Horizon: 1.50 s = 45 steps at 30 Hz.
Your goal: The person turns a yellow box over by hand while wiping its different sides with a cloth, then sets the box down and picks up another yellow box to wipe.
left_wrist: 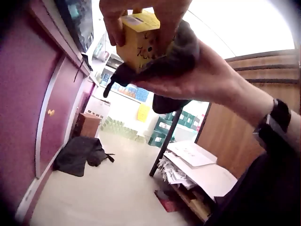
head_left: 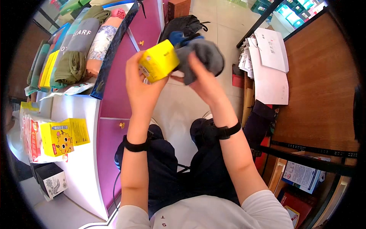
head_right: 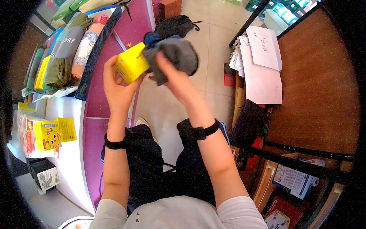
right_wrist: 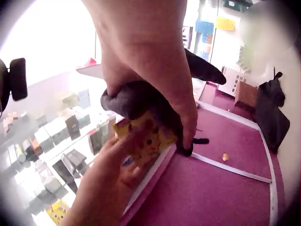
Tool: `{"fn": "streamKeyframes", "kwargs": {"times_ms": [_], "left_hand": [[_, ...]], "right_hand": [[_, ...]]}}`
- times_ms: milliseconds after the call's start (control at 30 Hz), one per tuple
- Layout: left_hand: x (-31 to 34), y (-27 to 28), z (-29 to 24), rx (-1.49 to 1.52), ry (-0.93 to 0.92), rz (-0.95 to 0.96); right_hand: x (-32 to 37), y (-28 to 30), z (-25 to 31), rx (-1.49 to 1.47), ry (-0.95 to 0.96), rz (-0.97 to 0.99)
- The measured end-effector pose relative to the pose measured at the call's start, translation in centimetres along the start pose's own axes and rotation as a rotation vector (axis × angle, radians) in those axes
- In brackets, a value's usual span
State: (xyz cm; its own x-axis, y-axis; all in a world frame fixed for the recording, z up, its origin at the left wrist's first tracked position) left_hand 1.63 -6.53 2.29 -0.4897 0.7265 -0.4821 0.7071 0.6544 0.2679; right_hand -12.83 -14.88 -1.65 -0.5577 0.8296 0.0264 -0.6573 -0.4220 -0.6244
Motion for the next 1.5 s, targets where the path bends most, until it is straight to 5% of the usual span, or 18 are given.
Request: {"fn": "streamKeyframes", "kwargs": {"times_ms": [67,333,533,833,1000,1167,1300,1500], "left_hand": [[0.4,-0.5,-0.8,-0.160,-0.084,-0.001],[0.8,-0.6,-1.3,-0.128,-0.022,0.013],[0.7,-0.5,-0.8,0.019,0.035,0.051],[0.3,-0.3,-1.7,0.023,-0.040,0.091],[0.0,0.2,-2.0,0.067,-0.064,0.088],[-0.6,1.0,-1.7,-0.011,-0.181,0.093],[-0.8,1.7,-0.9,0.180,-0.033,0.077],[-1.3,2.2,-0.6,0.126,0.004,0.102]], "right_hand": [[0.3,-1.5,-1.1,0.356,0.082,0.025],[-0.3,-0.7,-1.8,0.167,0.152,-0.113],[0.0,0.1,-1.7,0.275,0.100,-0.275],[-0.1,1.6,0.5,0.687,0.360,-0.385],[0.3,1.1,-0.3,0.290,-0.058,-0.320],[0.1,0.0,-0.7,0.119,-0.082,-0.184],[-0.7,-0.5,0.9,-0.091,-0.003,-0.002],[0.3,-0.8,1.5,0.015,0.034,0.175]]}}
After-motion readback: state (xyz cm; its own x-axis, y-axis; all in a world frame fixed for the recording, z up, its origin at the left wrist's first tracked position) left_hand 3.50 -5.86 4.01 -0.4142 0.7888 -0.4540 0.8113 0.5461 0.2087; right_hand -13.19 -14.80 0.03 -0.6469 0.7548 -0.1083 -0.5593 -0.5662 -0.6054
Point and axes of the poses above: each hand's wrist, its own x-axis away from the middle knuckle, its own y-axis out of the back of the hand, z = x × y, the point moved 6 cm from there along -x, towards the middle knuckle, and after that the axes turned 1 degree about y, right-handed, at the moved point
